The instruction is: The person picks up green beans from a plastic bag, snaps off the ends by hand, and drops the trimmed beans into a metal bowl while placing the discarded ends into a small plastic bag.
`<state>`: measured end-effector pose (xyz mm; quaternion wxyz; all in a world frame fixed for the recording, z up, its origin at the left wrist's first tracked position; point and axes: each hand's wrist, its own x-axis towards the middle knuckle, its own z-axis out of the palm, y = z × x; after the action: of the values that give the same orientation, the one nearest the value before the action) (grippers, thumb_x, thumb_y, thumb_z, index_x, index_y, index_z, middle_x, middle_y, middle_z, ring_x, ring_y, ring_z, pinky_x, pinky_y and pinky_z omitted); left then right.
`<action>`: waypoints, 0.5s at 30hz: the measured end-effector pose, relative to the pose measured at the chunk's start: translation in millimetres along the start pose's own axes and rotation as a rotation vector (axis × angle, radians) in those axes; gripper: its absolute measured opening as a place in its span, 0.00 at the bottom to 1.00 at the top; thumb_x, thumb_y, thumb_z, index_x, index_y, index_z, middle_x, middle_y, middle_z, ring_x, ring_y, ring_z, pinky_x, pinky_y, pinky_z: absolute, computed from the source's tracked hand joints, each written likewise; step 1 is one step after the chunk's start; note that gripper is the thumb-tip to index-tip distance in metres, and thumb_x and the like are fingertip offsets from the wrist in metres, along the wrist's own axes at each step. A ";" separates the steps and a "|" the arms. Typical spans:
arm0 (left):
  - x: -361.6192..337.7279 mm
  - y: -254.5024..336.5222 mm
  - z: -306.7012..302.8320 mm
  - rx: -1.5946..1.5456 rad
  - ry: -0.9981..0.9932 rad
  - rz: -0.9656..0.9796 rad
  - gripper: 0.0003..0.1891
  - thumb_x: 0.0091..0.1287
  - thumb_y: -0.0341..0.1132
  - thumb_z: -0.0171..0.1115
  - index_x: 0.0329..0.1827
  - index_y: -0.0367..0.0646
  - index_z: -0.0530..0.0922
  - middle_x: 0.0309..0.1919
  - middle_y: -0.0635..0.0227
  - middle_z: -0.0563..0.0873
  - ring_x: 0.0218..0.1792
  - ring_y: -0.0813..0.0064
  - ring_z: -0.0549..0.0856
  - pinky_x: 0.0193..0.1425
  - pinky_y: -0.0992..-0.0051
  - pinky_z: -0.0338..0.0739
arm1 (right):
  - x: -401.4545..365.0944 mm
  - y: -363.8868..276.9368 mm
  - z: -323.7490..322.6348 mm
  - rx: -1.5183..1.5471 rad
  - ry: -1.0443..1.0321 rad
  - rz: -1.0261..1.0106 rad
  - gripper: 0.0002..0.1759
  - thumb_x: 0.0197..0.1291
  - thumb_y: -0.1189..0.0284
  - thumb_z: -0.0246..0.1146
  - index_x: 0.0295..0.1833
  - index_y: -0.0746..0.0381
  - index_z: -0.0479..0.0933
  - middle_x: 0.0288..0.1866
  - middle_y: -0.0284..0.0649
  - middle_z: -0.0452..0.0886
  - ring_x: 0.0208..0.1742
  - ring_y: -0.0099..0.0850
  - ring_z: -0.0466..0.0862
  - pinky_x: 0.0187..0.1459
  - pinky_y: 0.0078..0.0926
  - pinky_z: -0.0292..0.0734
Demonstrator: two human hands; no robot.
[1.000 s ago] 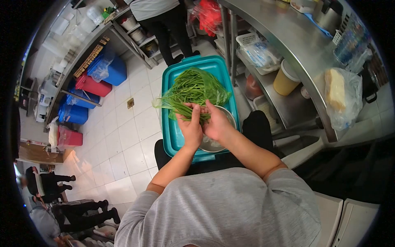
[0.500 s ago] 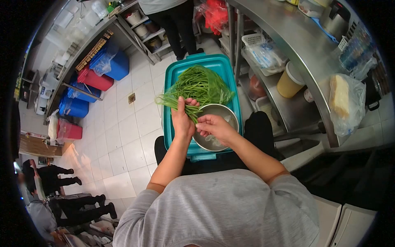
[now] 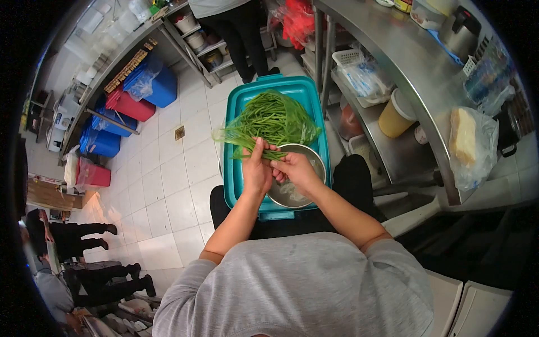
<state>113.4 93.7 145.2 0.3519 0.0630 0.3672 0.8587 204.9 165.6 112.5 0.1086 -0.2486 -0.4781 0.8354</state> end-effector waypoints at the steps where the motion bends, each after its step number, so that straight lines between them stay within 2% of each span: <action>1: 3.1 -2.5 -2.2 0.004 -0.018 0.030 0.08 0.71 0.34 0.56 0.44 0.43 0.65 0.32 0.66 0.75 0.32 0.73 0.79 0.37 0.74 0.77 | -2.1 -4.3 -1.2 -0.041 -0.023 0.007 0.07 0.63 0.72 0.62 0.40 0.65 0.75 0.27 0.34 0.79 0.26 0.20 0.78 0.28 0.17 0.74; 4: 10.8 -2.7 -17.1 0.065 -0.108 0.020 0.08 0.73 0.34 0.53 0.44 0.42 0.65 0.33 0.65 0.76 0.34 0.71 0.81 0.41 0.73 0.78 | -7.9 -12.5 -2.3 -0.171 -0.037 -0.006 0.08 0.63 0.71 0.62 0.40 0.65 0.75 0.27 0.33 0.79 0.26 0.20 0.78 0.28 0.17 0.73; 7: 13.5 -4.6 -18.0 0.173 -0.029 0.136 0.07 0.74 0.36 0.49 0.42 0.41 0.66 0.33 0.66 0.76 0.41 0.65 0.83 0.55 0.63 0.78 | -10.9 -11.5 -1.1 -0.310 0.057 -0.109 0.09 0.64 0.71 0.62 0.42 0.65 0.75 0.29 0.33 0.79 0.26 0.19 0.77 0.30 0.15 0.73; 9: 13.0 -3.7 -17.1 0.193 -0.041 0.185 0.07 0.75 0.36 0.48 0.42 0.40 0.66 0.34 0.64 0.77 0.44 0.63 0.83 0.56 0.62 0.78 | -11.4 -6.8 0.6 -0.391 0.137 -0.210 0.09 0.63 0.71 0.63 0.42 0.66 0.74 0.29 0.33 0.79 0.27 0.18 0.77 0.30 0.15 0.73; 12: 11.0 -3.4 -19.6 0.202 -0.080 0.191 0.08 0.75 0.36 0.47 0.42 0.40 0.65 0.36 0.62 0.78 0.48 0.59 0.83 0.58 0.61 0.77 | -8.3 -4.9 0.1 -0.338 0.256 -0.282 0.09 0.60 0.72 0.65 0.40 0.66 0.75 0.26 0.33 0.78 0.26 0.18 0.77 0.27 0.16 0.72; 13: 12.5 -2.3 -20.0 0.201 -0.099 0.186 0.08 0.75 0.36 0.47 0.42 0.39 0.65 0.37 0.61 0.78 0.49 0.58 0.83 0.59 0.61 0.76 | -7.9 -7.6 1.0 -0.292 0.265 -0.269 0.07 0.61 0.73 0.64 0.38 0.65 0.75 0.24 0.33 0.77 0.25 0.19 0.77 0.27 0.16 0.72; 15: 14.6 -1.3 -21.8 0.216 -0.155 0.179 0.09 0.76 0.36 0.46 0.43 0.39 0.65 0.41 0.57 0.79 0.52 0.55 0.81 0.61 0.60 0.75 | -4.0 -8.1 -7.0 -0.386 0.185 -0.242 0.06 0.61 0.74 0.63 0.38 0.65 0.75 0.24 0.33 0.78 0.25 0.19 0.77 0.27 0.16 0.72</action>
<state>95.2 91.1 126.3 0.2924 0.1987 0.4220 0.8348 211.5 173.3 117.7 0.2016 -0.2813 -0.6431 0.6832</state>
